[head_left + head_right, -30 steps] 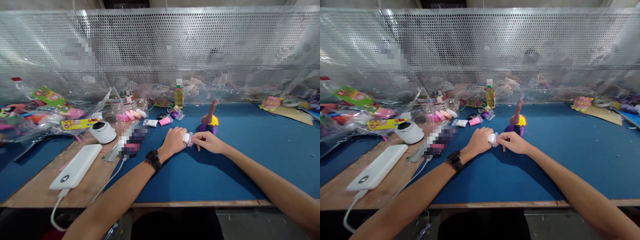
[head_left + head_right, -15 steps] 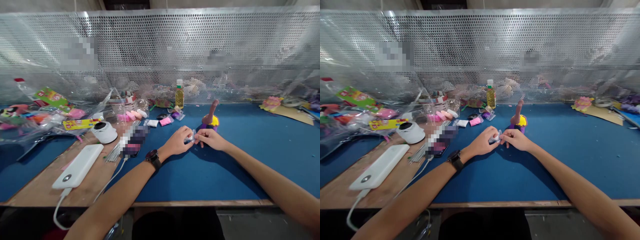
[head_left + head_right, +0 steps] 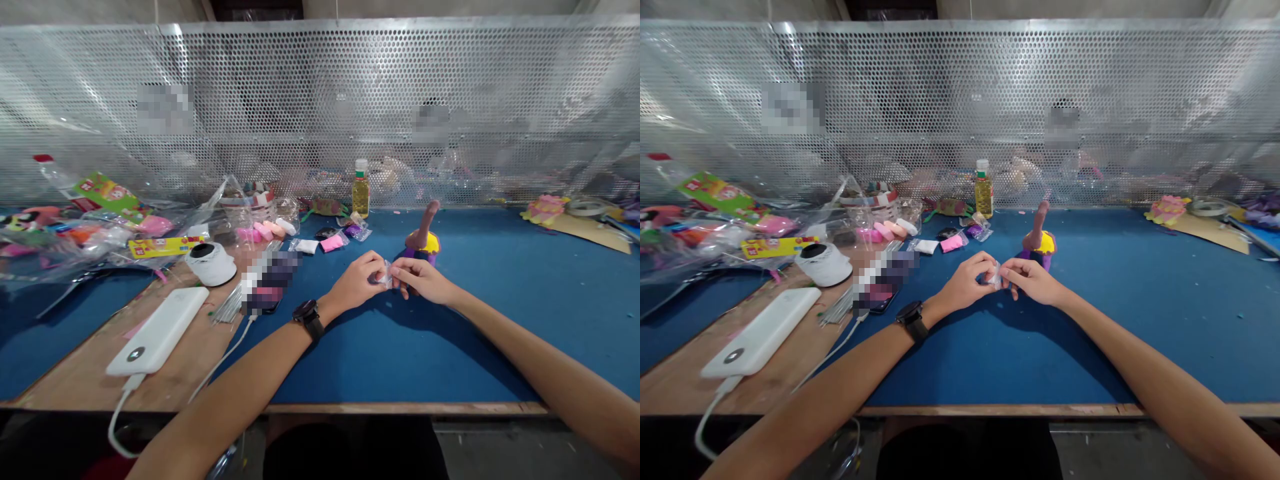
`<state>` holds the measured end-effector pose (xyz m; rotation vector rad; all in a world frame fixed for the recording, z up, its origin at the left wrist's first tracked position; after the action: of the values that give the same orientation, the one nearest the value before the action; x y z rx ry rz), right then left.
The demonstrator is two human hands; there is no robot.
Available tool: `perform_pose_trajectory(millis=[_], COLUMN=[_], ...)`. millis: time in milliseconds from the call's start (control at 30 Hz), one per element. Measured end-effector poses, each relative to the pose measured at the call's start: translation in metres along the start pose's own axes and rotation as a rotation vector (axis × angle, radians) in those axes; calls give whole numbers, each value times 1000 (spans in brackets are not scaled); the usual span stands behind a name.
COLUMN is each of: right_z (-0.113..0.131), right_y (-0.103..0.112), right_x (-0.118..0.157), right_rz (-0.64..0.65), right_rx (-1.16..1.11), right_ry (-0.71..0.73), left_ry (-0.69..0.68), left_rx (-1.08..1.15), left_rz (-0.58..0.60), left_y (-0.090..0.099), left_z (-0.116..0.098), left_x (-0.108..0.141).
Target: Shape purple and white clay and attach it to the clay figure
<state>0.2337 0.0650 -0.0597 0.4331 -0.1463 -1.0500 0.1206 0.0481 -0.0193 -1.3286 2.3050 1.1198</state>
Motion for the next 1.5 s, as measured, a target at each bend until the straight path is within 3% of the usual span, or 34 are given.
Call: perform_pose_trajectory(millis=[367,667,867,1000,1233,1500], right_z=[0,-3,-1,9,35,36], right_y=[0,3,0,-6,1,-13], right_x=[1,2,5,7,12,14], right_rz=[-2,-56,-63,-27,-147,-71], right_rx=[-3,93,193,332,637,794], right_ry=[-14,-25,-3,67,261,293], left_ry=[34,-50,-93,-73,6,154], left_rx=[-34,-501,-670,-654,-515,-510], left_rz=[6,129,224,213,54,74], left_y=[2,-13,-24,-23,-8,-2], left_z=[-1,-4,-6,-7,-25,-15], left_x=[0,-1,-1,-1,1,1])
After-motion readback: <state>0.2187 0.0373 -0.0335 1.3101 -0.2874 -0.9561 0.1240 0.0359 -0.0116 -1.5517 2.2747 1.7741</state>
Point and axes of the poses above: each hand's wrist, its own x-axis away from the middle knuckle, its own y-axis out of the back of the hand, z = x × y, the point moved 10 cm from there along -x, towards the middle knuckle, and after that the axes turned 8 degrees about x, right-handed, at the moved point
